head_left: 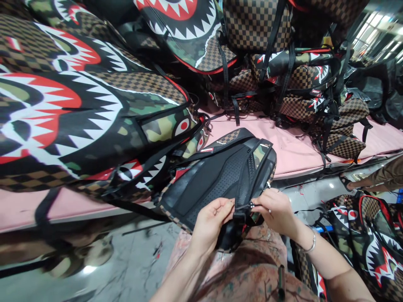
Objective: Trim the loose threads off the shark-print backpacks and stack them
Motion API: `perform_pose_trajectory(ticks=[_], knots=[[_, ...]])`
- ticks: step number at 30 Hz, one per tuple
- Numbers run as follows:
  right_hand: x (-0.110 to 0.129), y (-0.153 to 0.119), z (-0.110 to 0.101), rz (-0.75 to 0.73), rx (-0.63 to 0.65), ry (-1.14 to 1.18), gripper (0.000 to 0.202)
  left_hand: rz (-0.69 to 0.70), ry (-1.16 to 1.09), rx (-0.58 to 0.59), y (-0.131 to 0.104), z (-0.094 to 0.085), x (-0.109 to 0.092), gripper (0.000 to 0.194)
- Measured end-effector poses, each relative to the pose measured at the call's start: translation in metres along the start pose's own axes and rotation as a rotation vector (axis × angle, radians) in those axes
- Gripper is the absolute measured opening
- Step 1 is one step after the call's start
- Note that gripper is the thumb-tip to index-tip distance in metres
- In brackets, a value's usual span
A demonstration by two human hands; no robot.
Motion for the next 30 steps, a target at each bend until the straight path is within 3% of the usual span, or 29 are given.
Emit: perform_pose_trajectory(ticks=[3, 7, 9, 12, 16, 19, 21, 23, 27, 30], knots=[[-0.031, -0.019, 0.009, 0.201, -0.103, 0.362, 0.017, -0.048, -0.168, 0.064, 0.000, 0.009, -0.001, 0.037], [-0.047, -0.052, 0.066, 0.448, -0.061, 0.641, 0.047, -0.070, -0.196, 0.092, 0.006, 0.016, 0.000, 0.041], [-0.042, -0.059, 0.084, 0.490, -0.067, 0.576, 0.042, -0.042, -0.097, 0.081, 0.012, 0.015, -0.002, 0.040], [-0.030, -0.055, 0.086, 0.464, -0.081, 0.335, 0.016, 0.094, 0.261, 0.107, 0.020, 0.017, -0.020, 0.038], [-0.006, -0.035, 0.077, 0.276, -0.004, 0.012, 0.024, 0.324, 0.978, 0.138, 0.026, 0.028, -0.046, 0.034], [0.005, -0.027, 0.081, 0.192, 0.063, -0.132, 0.017, 0.332, 1.176, 0.137, 0.034, 0.028, -0.044, 0.033], [0.004, -0.028, 0.083, 0.213, 0.071, -0.143, 0.010, 0.317, 1.077, 0.105, 0.039, 0.023, -0.039, 0.032], [-0.002, -0.032, 0.083, 0.292, 0.060, -0.038, 0.006, 0.282, 0.801, 0.039, 0.044, 0.013, -0.034, 0.031], [-0.028, -0.049, 0.077, 0.469, -0.015, 0.329, 0.035, 0.015, 0.114, -0.070, 0.051, -0.008, 0.000, 0.016], [-0.049, -0.056, 0.059, 0.467, -0.152, 0.385, 0.025, -0.132, -0.036, -0.077, 0.050, -0.006, 0.019, 0.013]])
Point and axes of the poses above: each hand's wrist, its own y-axis towards the middle knuckle, its own z-axis out of the palm, x = y × z, the point moved 10 cm from there along y, towards the middle knuckle, and after that the axes turned 6 degrees about -y, right-handed, at the moved point
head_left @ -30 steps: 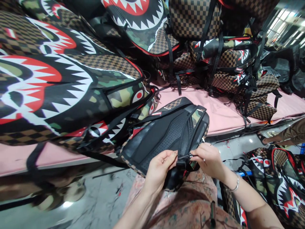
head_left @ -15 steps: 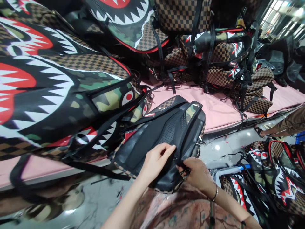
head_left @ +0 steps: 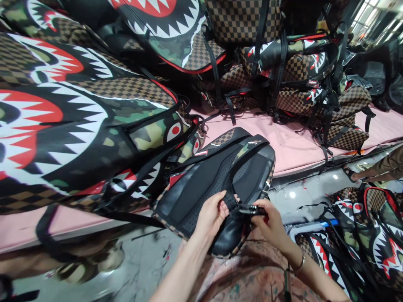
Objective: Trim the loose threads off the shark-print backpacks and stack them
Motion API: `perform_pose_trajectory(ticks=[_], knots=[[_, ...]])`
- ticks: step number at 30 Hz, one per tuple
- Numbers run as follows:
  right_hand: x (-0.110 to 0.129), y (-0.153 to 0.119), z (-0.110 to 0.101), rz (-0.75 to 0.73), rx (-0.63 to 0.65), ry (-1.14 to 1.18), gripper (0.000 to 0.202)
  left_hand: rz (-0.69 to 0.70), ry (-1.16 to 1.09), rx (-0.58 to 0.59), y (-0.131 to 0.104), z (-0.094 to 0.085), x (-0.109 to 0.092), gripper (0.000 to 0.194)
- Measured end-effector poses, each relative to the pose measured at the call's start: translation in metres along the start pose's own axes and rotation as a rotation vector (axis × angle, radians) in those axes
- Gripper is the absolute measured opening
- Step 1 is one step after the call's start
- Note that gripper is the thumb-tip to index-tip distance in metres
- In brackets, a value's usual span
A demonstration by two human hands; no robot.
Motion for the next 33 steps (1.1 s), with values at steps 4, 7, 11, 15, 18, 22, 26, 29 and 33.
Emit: perform_pose_trajectory(ticks=[4, 7, 11, 15, 18, 22, 26, 29, 33], knots=[[-0.001, 0.017, -0.016, -0.129, -0.077, -0.081, 0.017, -0.010, -0.026, 0.006, -0.005, 0.004, 0.002, 0.014], [0.013, 0.029, -0.013, -0.248, -0.053, -0.153, 0.024, 0.012, -0.043, -0.010, -0.009, 0.005, 0.000, 0.020], [0.028, 0.037, -0.007, -0.354, -0.009, -0.269, 0.025, 0.007, -0.031, -0.027, -0.010, 0.003, 0.001, 0.022], [0.028, 0.039, -0.010, -0.367, 0.005, -0.278, 0.027, -0.004, 0.002, -0.027, -0.009, 0.002, 0.002, 0.018], [0.030, 0.037, -0.008, -0.389, 0.059, -0.248, 0.027, -0.003, 0.019, -0.022, -0.010, 0.005, 0.001, 0.018], [0.037, 0.037, -0.002, -0.433, 0.106, -0.288, 0.029, 0.022, 0.017, -0.041, -0.012, 0.006, -0.002, 0.022], [0.040, 0.040, 0.001, -0.433, 0.130, -0.304, 0.031, 0.017, 0.015, -0.030, -0.013, 0.007, -0.003, 0.024], [0.041, 0.040, 0.001, -0.430, 0.129, -0.305, 0.031, 0.009, 0.001, -0.013, -0.013, 0.009, -0.002, 0.025], [0.038, 0.041, 0.003, -0.434, 0.127, -0.346, 0.028, 0.009, 0.004, -0.011, -0.011, 0.006, 0.000, 0.025]])
Point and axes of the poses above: each hand's wrist, its own y-axis towards the middle knuckle, its own z-axis out of the palm, x = y × z, the point moved 10 cm from there along y, towards the middle knuckle, and after that the axes turned 6 degrees about -y, right-handed, at the moved point
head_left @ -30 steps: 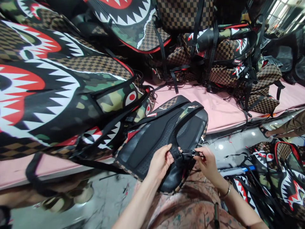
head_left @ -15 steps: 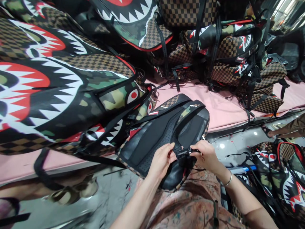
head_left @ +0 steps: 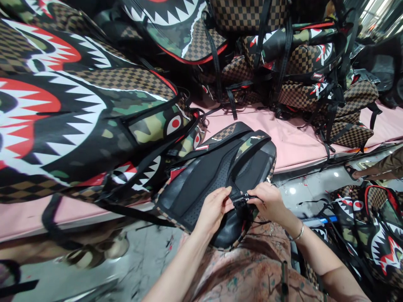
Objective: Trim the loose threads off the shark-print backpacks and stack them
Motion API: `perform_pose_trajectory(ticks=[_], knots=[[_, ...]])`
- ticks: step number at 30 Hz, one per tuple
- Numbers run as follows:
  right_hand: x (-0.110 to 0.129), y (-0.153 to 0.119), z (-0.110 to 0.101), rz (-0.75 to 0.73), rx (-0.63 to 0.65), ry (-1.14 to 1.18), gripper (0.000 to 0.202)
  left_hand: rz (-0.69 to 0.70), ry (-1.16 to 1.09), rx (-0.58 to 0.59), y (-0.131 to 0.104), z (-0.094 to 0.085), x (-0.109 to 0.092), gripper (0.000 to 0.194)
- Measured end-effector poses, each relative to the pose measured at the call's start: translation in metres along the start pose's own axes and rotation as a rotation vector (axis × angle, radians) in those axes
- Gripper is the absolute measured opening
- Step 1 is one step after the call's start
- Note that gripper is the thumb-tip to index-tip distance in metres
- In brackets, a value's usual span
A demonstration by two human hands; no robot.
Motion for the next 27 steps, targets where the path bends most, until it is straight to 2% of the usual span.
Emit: perform_pose_trajectory(ticks=[3, 5, 8, 10, 12, 15, 17, 19, 22, 23, 25, 27], knots=[[-0.008, -0.003, 0.001, 0.046, -0.042, 0.071, 0.023, 0.006, 0.003, 0.007, 0.005, -0.004, -0.002, 0.020], [-0.024, -0.008, 0.006, 0.182, -0.092, 0.243, 0.019, 0.005, -0.028, 0.011, 0.009, -0.007, -0.004, 0.015], [-0.047, -0.025, 0.037, 0.476, -0.082, 0.626, 0.019, -0.002, -0.122, -0.005, 0.017, -0.010, -0.005, 0.007], [-0.046, -0.036, 0.066, 0.601, -0.005, 0.821, 0.028, -0.005, -0.183, -0.016, 0.021, -0.009, -0.003, 0.008], [-0.041, -0.044, 0.085, 0.678, 0.029, 0.905, 0.024, -0.009, -0.219, -0.014, 0.026, -0.006, 0.001, 0.011], [-0.041, -0.052, 0.096, 0.789, -0.045, 0.960, 0.018, 0.026, -0.128, 0.025, 0.032, -0.003, 0.004, 0.012], [-0.040, -0.053, 0.096, 0.821, -0.082, 0.985, 0.020, 0.148, 0.098, 0.018, 0.034, -0.007, -0.005, 0.020], [-0.037, -0.050, 0.094, 0.814, -0.085, 0.973, 0.019, 0.293, 0.289, -0.050, 0.029, -0.017, -0.019, 0.027], [-0.033, -0.043, 0.090, 0.785, -0.084, 0.924, 0.016, 0.567, 0.495, -0.196, 0.001, -0.029, -0.048, 0.031], [-0.031, -0.042, 0.090, 0.776, -0.089, 0.907, 0.015, 0.683, 0.613, -0.206, -0.012, -0.024, -0.058, 0.028], [-0.030, -0.041, 0.091, 0.762, -0.106, 0.876, 0.012, 0.870, 0.878, -0.134, -0.037, -0.005, -0.068, 0.021], [-0.029, -0.043, 0.092, 0.751, -0.131, 0.848, 0.011, 0.900, 1.036, -0.020, -0.046, 0.008, -0.062, 0.024]])
Point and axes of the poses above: each hand's wrist, its own y-axis towards the middle knuckle, its own z-axis out of the palm, x = y × z, the point moved 10 cm from there along y, towards the middle knuckle, and after that the axes turned 6 degrees about -y, right-handed, at the moved point
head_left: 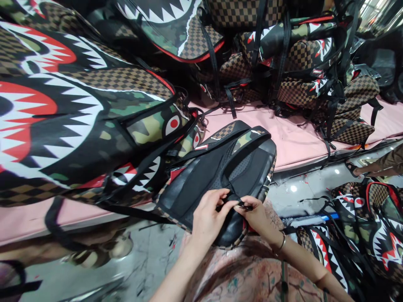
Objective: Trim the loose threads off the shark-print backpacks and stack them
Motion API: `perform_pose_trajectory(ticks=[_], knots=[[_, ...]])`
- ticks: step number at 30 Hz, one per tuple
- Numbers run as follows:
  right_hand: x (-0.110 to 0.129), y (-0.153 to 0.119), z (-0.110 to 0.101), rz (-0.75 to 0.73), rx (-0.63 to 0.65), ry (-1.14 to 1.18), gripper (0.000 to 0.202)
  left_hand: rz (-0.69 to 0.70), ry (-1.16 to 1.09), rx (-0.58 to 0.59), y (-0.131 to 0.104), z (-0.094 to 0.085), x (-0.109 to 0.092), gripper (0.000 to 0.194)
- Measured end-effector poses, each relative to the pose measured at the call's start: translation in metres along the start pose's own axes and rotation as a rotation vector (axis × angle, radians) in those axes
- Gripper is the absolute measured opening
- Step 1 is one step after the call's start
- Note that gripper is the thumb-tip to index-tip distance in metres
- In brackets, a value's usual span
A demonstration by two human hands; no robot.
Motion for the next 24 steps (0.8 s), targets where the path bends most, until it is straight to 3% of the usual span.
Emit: perform_pose_trajectory(ticks=[3, 6, 9, 13, 16, 21, 24], knots=[[-0.005, -0.003, -0.001, -0.021, -0.046, -0.019, 0.011, -0.107, -0.031, 0.077, -0.003, 0.007, 0.016, 0.039], [-0.010, -0.007, -0.001, -0.039, -0.072, 0.013, 0.010, -0.311, -0.234, 0.127, -0.006, 0.019, 0.045, 0.051], [-0.014, -0.010, -0.002, -0.053, -0.108, 0.066, 0.009, -0.437, -0.402, 0.161, -0.010, 0.030, 0.058, 0.061], [-0.013, -0.012, -0.004, -0.067, -0.140, 0.072, 0.010, -0.473, -0.563, 0.176, -0.013, 0.039, 0.048, 0.069], [-0.003, -0.011, -0.003, -0.089, -0.082, 0.005, 0.010, -0.473, -0.710, 0.098, -0.013, 0.039, 0.039, 0.072], [0.019, -0.008, -0.035, -0.140, -0.137, -0.114, 0.016, -0.422, -0.749, 0.032, -0.011, 0.038, 0.028, 0.070], [0.046, -0.005, -0.041, -0.271, -0.081, -0.230, 0.018, -0.375, -0.692, 0.047, -0.010, 0.040, 0.021, 0.068]])
Point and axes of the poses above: each hand's wrist, its own y-axis towards the middle knuckle, its own z-axis out of the palm, x = y × z, the point moved 10 cm from there along y, towards the middle knuckle, and after that the axes turned 6 degrees about -y, right-handed, at the moved point
